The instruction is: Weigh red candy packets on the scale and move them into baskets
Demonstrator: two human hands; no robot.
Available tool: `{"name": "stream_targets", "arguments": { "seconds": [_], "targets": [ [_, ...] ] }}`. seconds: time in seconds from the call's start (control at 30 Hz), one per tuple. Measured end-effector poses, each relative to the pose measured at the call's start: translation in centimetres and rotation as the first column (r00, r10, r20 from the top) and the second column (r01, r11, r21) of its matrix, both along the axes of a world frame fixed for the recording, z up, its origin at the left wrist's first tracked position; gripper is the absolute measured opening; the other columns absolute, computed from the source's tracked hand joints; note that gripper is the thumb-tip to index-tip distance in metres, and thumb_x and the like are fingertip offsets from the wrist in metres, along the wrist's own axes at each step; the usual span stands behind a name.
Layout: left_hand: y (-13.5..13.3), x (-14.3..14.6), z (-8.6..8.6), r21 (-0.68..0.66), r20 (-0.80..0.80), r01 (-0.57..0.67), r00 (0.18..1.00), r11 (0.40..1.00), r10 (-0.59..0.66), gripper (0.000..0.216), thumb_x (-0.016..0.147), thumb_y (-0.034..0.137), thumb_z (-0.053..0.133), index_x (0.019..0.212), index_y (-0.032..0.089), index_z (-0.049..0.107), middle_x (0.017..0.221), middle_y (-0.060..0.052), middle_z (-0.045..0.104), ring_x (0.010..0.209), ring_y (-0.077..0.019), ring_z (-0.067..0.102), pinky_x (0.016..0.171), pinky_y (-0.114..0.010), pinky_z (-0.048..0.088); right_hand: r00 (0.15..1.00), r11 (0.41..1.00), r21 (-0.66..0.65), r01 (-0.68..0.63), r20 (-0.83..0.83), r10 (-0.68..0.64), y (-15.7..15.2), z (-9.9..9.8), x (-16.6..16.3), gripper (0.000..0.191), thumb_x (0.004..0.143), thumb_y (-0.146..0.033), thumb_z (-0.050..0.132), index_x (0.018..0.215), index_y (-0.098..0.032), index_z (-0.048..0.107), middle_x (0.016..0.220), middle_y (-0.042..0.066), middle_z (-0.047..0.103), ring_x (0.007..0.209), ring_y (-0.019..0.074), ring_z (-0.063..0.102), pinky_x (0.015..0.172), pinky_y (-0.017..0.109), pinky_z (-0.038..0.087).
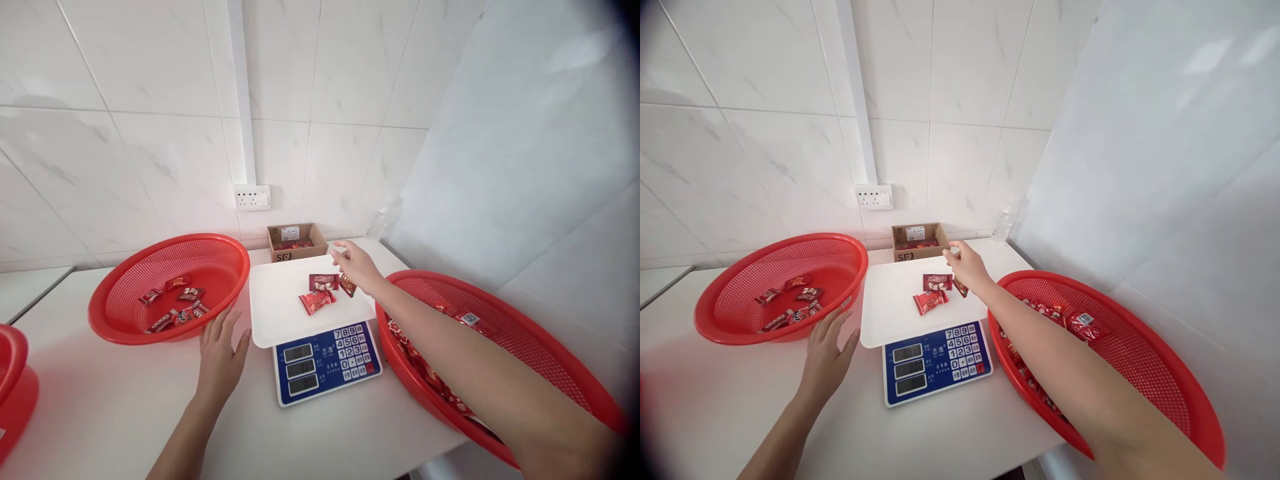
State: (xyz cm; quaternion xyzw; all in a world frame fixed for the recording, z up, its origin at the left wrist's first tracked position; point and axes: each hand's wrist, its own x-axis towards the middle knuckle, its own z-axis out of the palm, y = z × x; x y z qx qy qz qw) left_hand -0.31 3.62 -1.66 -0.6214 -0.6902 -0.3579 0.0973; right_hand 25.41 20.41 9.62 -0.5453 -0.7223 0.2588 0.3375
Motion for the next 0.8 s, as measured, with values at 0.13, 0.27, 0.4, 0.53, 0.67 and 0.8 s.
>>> {"name": "stream_targets", "arguments": {
  "seconds": [0.13,0.27,0.4,0.53,0.67,0.8],
  "targets": [
    [0.1,0.0,0.0,-0.016,0.035,-0.052,0.998,0.999,0.052,0.045,0.087,0.037,0.044,0.129,0.021,0.040,0.127,-0.013,0.051,0.123,-0.0330,0.039,0.099,-0.056,0.031,0.998,0.997,-0.036,0.066,-0.018,-0.067,0.6,-0.8,0.9,0.037,0.086,-0.036,0.046,0.118,-0.018,0.050,0.080,0.003,0.066,0.064,0.0122,0.058,0.061,0.024,0.044],
    [0.2,-0.1,0.1,-0.014,0.078,-0.048,0.996,0.999,0.049,0.047,0.087,0.037,0.045,0.130,0.022,0.038,0.127,-0.014,0.050,0.121,-0.0334,0.040,0.096,-0.055,0.034,0.982,0.990,-0.123,0.071,-0.164,-0.091,0.5,-0.7,1.8,0.036,0.085,-0.042,0.044,0.113,-0.020,0.051,0.085,0.005,0.067,0.065,0.0127,0.059,0.051,0.022,0.043],
    [0.2,-0.1,0.1,-0.028,0.114,-0.035,0.993,0.999,0.038,0.046,0.086,0.039,0.045,0.128,0.022,0.041,0.126,-0.014,0.050,0.121,-0.0331,0.041,0.095,-0.054,0.036,0.949,0.979,-0.198,0.051,-0.296,-0.110,0.1,-0.6,2.2,0.037,0.086,-0.044,0.041,0.114,-0.021,0.048,0.101,0.008,0.066,0.086,0.0164,0.063,0.063,0.025,0.048],
    [0.0,-0.2,0.3,-0.041,0.124,-0.036,0.991,0.999,0.041,0.047,0.086,0.042,0.043,0.127,0.020,0.042,0.127,-0.015,0.049,0.122,-0.0325,0.040,0.095,-0.053,0.037,0.986,0.995,-0.064,0.083,-0.137,-0.091,-0.8,-0.7,3.8,0.044,0.085,-0.037,0.048,0.125,-0.019,0.044,0.114,0.009,0.062,0.110,0.0183,0.054,0.093,0.033,0.040],
    [0.1,-0.2,0.5,-0.016,0.119,0.006,0.993,1.000,-0.004,0.046,0.086,0.044,0.043,0.123,0.018,0.046,0.125,-0.016,0.051,0.120,-0.0326,0.043,0.093,-0.050,0.040,0.994,0.994,-0.002,0.106,0.030,-0.105,-1.4,-1.0,8.1,0.033,0.085,-0.031,0.048,0.115,-0.018,0.053,0.113,0.009,0.063,0.107,0.0179,0.056,0.095,0.033,0.040],
    [0.3,0.1,0.6,0.015,0.116,0.043,0.992,0.999,-0.045,0.043,0.086,0.043,0.043,0.120,0.018,0.049,0.121,-0.016,0.054,0.116,-0.0320,0.047,0.089,-0.048,0.043,0.969,0.987,-0.125,0.105,0.238,-0.073,-2.6,-2.1,13.5,0.027,0.083,-0.024,0.049,0.106,-0.016,0.059,0.110,0.010,0.065,0.102,0.0190,0.059,0.093,0.034,0.042]
  ]
}}
